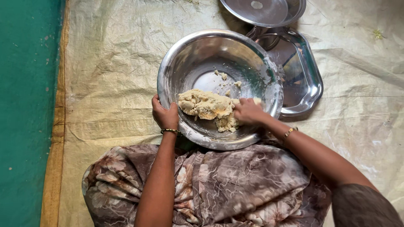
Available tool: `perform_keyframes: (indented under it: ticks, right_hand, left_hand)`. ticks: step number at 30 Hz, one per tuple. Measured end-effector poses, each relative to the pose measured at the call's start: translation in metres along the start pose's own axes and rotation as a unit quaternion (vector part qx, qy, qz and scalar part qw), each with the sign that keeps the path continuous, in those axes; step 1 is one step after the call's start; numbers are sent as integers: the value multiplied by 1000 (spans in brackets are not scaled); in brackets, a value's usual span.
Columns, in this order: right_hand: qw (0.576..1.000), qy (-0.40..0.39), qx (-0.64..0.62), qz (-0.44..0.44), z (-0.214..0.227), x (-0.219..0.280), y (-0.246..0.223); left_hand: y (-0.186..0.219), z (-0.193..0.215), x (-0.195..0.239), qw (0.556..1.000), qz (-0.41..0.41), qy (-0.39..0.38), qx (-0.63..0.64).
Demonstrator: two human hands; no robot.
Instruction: The person sits on a floor covering and kneads a crumbly dough-like mixture in a large metal bowl using both hands. The mixture is gradually combined into a cohesive mass.
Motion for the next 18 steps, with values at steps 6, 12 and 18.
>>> perform_keyframes:
  ticks: [6,12,18]
  right_hand:
    - [997,-73,-5,-36,-15,22,-33]
    - [996,-58,-48,-57,-24,21,-46]
    - [999,12,-31,-40,-18,31,-49]
  left_hand:
    - [-2,-1,1,1000,22,1,-3]
    - [3,-6,4,999,40,-12,-10]
    - [1,-2,-1,998,51,-19,-24]
Point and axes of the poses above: each hand's wrist, its own x-axis away from the middle knuckle, its own z-axis out of the back of the hand, y = z × x, the point moved 1 cm from there along -x, towards the middle knuckle, and after that the axes turned 9 degrees about -z, right-handed, at the moved point
